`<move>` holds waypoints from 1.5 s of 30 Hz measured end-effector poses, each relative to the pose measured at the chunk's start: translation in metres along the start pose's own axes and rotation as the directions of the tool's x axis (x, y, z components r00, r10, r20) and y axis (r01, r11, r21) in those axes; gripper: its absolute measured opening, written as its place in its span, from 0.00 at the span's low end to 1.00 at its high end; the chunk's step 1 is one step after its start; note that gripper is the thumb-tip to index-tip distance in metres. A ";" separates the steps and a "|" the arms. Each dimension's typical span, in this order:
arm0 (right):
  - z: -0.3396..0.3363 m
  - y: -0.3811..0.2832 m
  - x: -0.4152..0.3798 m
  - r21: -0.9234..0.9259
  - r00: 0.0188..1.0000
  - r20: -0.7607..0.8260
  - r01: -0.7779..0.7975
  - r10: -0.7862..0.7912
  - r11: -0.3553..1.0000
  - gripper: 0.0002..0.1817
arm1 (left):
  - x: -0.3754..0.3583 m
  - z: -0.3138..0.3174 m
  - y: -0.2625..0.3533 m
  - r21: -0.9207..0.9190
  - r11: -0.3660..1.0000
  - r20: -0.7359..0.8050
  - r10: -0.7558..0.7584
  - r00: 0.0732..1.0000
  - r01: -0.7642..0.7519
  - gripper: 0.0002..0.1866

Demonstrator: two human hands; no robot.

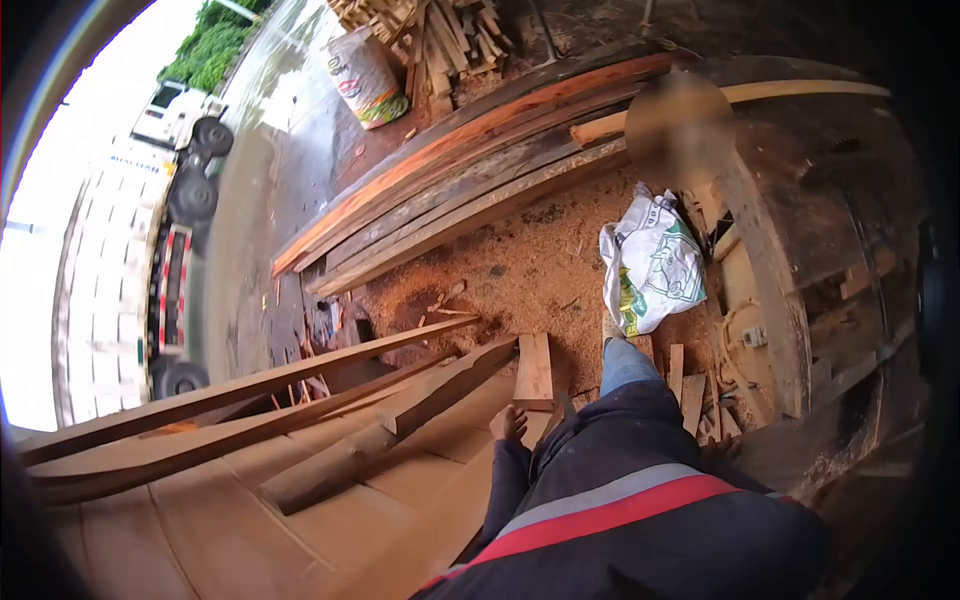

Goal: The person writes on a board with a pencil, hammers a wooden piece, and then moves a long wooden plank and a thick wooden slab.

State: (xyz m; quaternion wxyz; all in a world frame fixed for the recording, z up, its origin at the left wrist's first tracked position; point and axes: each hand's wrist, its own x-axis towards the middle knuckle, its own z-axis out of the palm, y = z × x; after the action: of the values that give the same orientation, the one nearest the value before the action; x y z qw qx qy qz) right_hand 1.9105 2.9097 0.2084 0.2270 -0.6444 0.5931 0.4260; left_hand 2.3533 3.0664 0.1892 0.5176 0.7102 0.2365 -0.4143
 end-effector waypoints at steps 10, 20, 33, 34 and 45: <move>-0.004 -0.022 0.034 0.264 0.944 0.206 -0.307 0.258 0.914 0.61 | 0.140 0.166 0.092 0.592 0.459 0.467 0.475 0.746 -0.662 0.17; -0.024 -0.067 0.175 0.868 0.887 -0.043 -0.194 0.459 0.456 0.44 | -0.022 0.466 0.313 0.168 -0.692 0.899 0.400 -0.179 -0.702 0.44; -0.207 -0.239 0.142 0.804 0.911 0.079 -0.299 0.406 0.515 0.28 | 0.100 0.580 0.363 0.155 -0.385 0.937 -0.235 0.259 -0.910 0.42; -0.210 -0.257 0.143 0.781 0.950 -0.046 -0.158 0.308 0.604 0.24 | 0.108 0.582 0.363 0.119 -0.314 0.939 -0.273 0.209 -0.942 0.42; -0.446 -0.347 0.197 0.924 0.796 -0.370 0.368 0.480 0.102 0.16 | 0.256 0.457 0.470 0.166 -0.345 0.937 -0.237 0.257 -0.924 0.38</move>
State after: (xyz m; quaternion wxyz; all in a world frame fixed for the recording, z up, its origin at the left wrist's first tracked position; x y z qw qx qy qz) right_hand 2.3545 2.5082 0.2120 0.3777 -0.3912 0.7818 -0.3052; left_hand 2.6948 2.4512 0.1739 -0.0073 0.5641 -0.7254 -0.3943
